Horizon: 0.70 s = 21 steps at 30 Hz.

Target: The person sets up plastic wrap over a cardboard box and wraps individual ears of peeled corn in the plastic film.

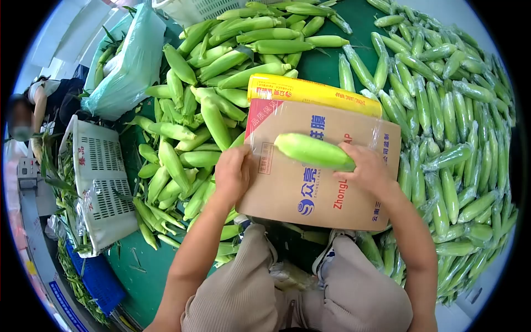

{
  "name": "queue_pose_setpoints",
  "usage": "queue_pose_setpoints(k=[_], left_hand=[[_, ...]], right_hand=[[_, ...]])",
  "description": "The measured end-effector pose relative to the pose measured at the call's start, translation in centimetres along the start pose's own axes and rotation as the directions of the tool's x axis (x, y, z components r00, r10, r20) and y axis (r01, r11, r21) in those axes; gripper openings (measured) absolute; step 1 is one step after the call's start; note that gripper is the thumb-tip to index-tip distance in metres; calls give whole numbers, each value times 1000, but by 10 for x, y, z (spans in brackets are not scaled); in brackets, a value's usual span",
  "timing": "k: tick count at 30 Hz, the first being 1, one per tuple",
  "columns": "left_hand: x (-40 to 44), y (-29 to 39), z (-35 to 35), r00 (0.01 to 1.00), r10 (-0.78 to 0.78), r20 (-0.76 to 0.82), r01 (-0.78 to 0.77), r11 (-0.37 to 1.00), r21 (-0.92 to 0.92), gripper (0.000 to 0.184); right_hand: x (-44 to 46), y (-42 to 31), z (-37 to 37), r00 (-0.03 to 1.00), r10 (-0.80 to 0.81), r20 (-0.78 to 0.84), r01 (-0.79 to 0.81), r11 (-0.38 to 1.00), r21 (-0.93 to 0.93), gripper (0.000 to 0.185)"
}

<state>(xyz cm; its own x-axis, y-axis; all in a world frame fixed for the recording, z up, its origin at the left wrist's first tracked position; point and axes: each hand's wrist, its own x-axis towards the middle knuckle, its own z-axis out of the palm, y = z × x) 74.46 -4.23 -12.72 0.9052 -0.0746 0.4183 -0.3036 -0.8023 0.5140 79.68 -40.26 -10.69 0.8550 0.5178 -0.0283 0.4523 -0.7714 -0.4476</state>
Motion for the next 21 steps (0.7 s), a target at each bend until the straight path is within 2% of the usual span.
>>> queue_pose_setpoints(k=[1,3,5,7,9,10,11,12,13,14,15,17,19,20,21], left_hand=[[-6,8,-1,999,-10,-36,8,998,-58,10],[-17,28,1,992,-41,-119,20,985,-170,9],[-21,46,3,995,52,-80,-69,970,-231,14],[-27,72,10,991,135,0,-132,971,-201,22],[-33,79,22,979,198,49,-192,975,-110,35],[-25,89,20,837,-187,514,221,975,-6,50],[-23,82,18,857,-38,514,52,999,-13,64],[-15,79,18,919,111,379,-102,994,-43,70],[-12,72,30,954,263,143,-274,960,63,70],[5,76,33,964,140,224,-148,989,19,65],[38,82,23,930,108,350,-132,990,46,63],[91,88,-1,794,-6,608,-70,992,101,59],[104,68,46,948,112,297,-179,962,207,49],[116,67,56,973,196,120,-221,940,261,44],[130,61,64,971,175,160,-214,940,267,40]], right_hand=[[1,-4,-4,997,-28,67,26,999,32,68],[-2,-17,-14,973,13,232,-18,1000,21,69],[-1,-30,-21,937,46,346,-48,999,-1,70],[-9,-42,-22,899,81,430,-80,997,-21,73],[-26,-26,-10,957,3,289,-44,990,136,73],[-21,-21,2,976,-80,201,32,972,234,73],[-17,-30,0,987,-55,150,36,992,122,74],[-19,-37,-3,997,-22,80,21,1000,15,76],[-17,-38,7,996,-41,-78,43,999,30,80],[-18,-32,13,972,-18,-233,25,999,28,85],[-17,-21,16,948,-76,-310,59,996,-64,85],[-9,-12,32,893,-171,-417,83,972,-220,85],[1,-39,24,948,-102,-300,15,960,-279,84],[12,-43,13,968,-63,-245,-21,945,-326,83],[25,-38,12,964,-56,-259,-27,951,-306,84]])
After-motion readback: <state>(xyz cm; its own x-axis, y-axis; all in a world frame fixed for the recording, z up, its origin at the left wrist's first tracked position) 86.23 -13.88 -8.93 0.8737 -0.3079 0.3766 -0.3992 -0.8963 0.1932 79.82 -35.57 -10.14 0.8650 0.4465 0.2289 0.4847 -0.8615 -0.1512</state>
